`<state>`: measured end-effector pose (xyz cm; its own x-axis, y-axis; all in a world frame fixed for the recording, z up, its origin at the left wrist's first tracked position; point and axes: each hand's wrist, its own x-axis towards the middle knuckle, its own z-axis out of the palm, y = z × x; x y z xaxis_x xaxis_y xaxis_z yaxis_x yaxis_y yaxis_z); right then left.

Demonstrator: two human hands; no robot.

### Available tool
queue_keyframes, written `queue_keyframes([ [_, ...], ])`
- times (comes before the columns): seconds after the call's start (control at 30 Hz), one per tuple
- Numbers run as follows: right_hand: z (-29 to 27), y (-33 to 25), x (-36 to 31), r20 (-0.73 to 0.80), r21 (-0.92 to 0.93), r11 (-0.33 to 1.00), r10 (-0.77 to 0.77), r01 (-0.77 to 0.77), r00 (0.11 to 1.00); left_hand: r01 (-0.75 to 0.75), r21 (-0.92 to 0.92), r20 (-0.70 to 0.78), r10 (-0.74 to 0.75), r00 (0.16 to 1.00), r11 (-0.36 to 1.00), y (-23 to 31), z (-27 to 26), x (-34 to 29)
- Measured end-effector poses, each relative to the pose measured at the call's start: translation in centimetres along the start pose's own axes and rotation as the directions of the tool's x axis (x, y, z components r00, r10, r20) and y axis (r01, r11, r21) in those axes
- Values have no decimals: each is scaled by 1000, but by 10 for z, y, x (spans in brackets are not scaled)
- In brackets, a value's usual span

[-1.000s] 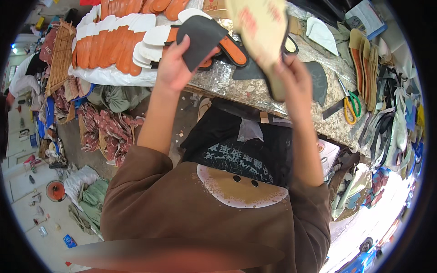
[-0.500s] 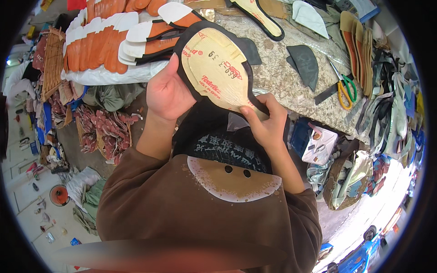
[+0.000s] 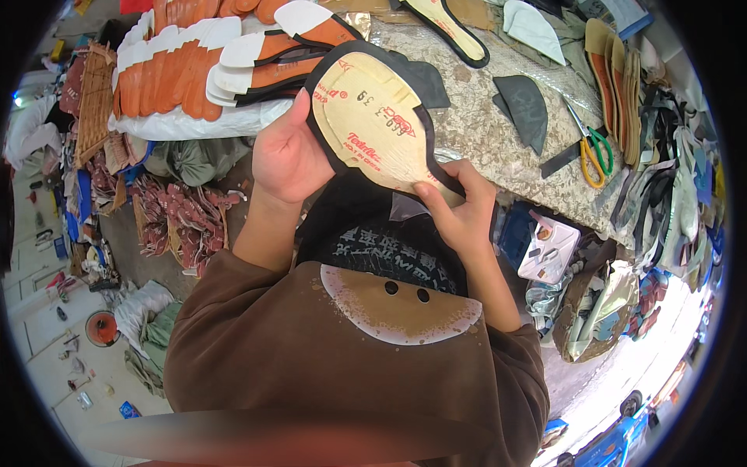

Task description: Manually sorting, stacking, and rubber-banding various shoe insole components at a workbench.

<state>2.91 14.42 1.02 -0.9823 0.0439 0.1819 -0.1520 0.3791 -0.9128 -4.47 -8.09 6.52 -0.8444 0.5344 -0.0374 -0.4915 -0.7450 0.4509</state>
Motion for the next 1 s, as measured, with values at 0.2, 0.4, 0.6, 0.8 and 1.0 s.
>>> queue_keyframes([
  [0.2,1,-3,-1,6,-4,1000,7,-7,1000,-3,61,-37,5,999,998,0,1,-3],
  [0.4,2,-3,-1,-2,-23,1000,-16,16,1000,1,78,-57,3,998,997,0,0,-4],
  [0.6,-1,-4,2,37,-50,999,14,-12,999,33,5,14,-33,999,999,-3,-5,-3],
  [0.8,-3,-7,5,69,-113,993,22,-14,997,34,-170,110,-15,994,985,-10,-14,-3],
  [1.0,2,0,3,74,-73,989,133,-128,988,102,-360,143,-53,988,928,-18,-17,3],
])
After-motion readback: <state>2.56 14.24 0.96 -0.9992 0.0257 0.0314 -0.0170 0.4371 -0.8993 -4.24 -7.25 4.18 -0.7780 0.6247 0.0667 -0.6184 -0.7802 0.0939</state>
